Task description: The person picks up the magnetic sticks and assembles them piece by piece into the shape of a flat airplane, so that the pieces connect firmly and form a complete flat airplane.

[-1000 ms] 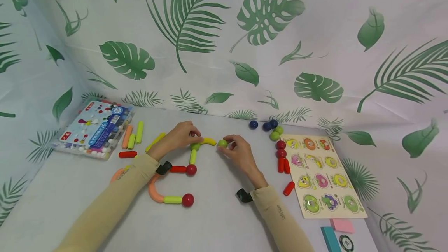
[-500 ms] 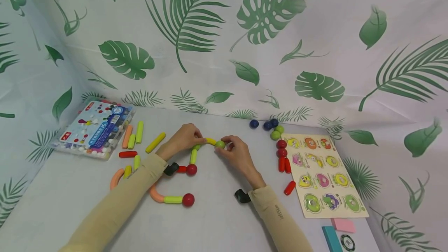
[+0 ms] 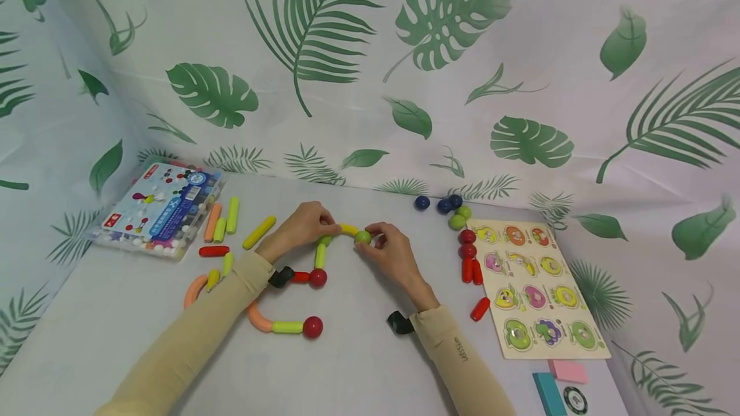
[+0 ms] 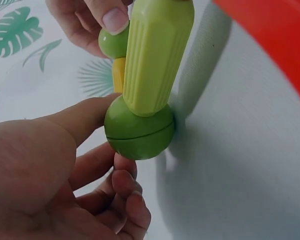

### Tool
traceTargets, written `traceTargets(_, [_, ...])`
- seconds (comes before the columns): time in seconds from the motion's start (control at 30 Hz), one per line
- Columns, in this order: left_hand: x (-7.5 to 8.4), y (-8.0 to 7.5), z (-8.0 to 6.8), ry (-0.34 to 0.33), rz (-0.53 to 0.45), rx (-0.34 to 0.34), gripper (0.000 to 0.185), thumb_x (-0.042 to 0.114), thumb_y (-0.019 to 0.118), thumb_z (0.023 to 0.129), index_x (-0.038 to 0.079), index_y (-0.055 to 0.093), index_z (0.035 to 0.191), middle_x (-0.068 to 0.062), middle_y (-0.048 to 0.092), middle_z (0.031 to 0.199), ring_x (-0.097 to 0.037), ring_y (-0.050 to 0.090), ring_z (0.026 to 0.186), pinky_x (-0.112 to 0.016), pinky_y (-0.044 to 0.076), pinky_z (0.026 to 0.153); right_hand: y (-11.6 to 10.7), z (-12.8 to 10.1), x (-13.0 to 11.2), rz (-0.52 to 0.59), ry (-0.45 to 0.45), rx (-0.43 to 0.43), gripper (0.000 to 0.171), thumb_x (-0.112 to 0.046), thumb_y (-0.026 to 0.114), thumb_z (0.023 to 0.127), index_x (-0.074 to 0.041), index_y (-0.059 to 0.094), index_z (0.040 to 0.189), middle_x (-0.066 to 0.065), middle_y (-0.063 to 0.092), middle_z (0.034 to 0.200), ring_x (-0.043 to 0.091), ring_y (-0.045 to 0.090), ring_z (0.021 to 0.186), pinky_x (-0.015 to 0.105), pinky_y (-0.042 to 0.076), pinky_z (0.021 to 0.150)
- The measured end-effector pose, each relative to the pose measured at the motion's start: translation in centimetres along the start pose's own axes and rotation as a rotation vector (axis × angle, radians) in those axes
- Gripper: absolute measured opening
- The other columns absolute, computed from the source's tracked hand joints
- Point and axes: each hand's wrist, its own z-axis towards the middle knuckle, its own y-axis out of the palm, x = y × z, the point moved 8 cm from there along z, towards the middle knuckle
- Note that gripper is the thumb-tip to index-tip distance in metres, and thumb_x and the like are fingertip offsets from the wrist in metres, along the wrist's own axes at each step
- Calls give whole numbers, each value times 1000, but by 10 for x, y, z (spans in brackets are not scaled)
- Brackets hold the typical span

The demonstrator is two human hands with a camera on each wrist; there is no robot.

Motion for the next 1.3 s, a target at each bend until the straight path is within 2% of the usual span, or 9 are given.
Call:
traceTargets(0.13, [-1, -11, -3, 22, -27, 38, 31, 31, 70, 97, 3, 78, 106, -9, 70, 103, -20, 59, 93, -33, 51, 86, -1, 1, 0, -1, 1, -3, 38, -35, 80, 89, -15, 68, 120, 2, 68, 110, 17, 59, 86, 27, 48, 72])
traceTargets(0.3, [-13, -43, -19, 55, -29, 149, 27, 28, 70, 97, 3, 79, 104, -9, 64, 92, -20, 53, 84, -29, 43, 75, 0, 0, 0, -3, 8, -6, 39, -34, 79, 89, -15, 67, 121, 2, 68, 112, 16, 59, 88, 26, 48, 72])
traceTargets(0.4, [-30, -61, -35, 28, -8, 223, 26, 27, 71, 96, 3, 78, 103, -9, 62, 89, -21, 51, 82, -30, 41, 72, 0, 1, 1, -6, 9, -12, 38, -34, 79, 89, -16, 67, 121, 1, 67, 113, 16, 59, 89, 27, 49, 73])
traceTargets(0.53, [-51, -77, -59, -47, 64, 309, 27, 24, 73, 94, -2, 77, 102, -14, 63, 90, -26, 54, 84, -38, 46, 76, -3, 1, 3, -15, 14, -17, 39, -36, 79, 89, -18, 67, 122, 0, 67, 115, 17, 60, 91, 30, 50, 76])
traceTargets(0.7, [-67, -76, -80, -147, 159, 293, 33, 25, 76, 92, -7, 75, 100, -18, 63, 94, -31, 59, 88, -44, 50, 80, -7, -2, 8, -23, 33, -9, 41, -39, 78, 89, -18, 67, 122, 0, 67, 116, 16, 60, 91, 31, 50, 77])
traceTargets(0.87, [-74, -68, -89, -181, 194, 250, 30, 22, 77, 90, -8, 75, 96, -17, 62, 90, -29, 58, 83, -41, 50, 75, -8, -5, 10, -5, 32, -10, 41, -39, 79, 89, -18, 67, 122, 0, 68, 115, 16, 61, 90, 30, 50, 76])
traceTargets(1.07, [-61, -63, -90, -143, 192, 257, 27, 20, 78, 88, -6, 76, 97, -15, 62, 89, -29, 58, 85, -41, 49, 77, -8, -8, 13, 18, 21, -3, 42, -40, 80, 88, -18, 67, 122, 1, 68, 115, 16, 62, 90, 29, 51, 77])
traceTargets(1.17, [-40, -56, -87, -80, 190, 244, 27, 22, 79, 89, -4, 77, 96, -13, 63, 89, -28, 58, 86, -39, 49, 78, -10, -9, 17, 24, 36, 9, 43, -40, 79, 88, -18, 67, 122, 1, 68, 113, 17, 62, 91, 30, 51, 77])
traceTargets(1.3, [3, -42, -84, 49, 180, 231, 26, 23, 81, 88, -2, 77, 93, -11, 64, 88, -25, 58, 84, -37, 49, 78, -15, -13, 21, 26, 56, 18, 45, -41, 79, 88, -16, 67, 124, 2, 68, 113, 18, 62, 93, 30, 51, 77])
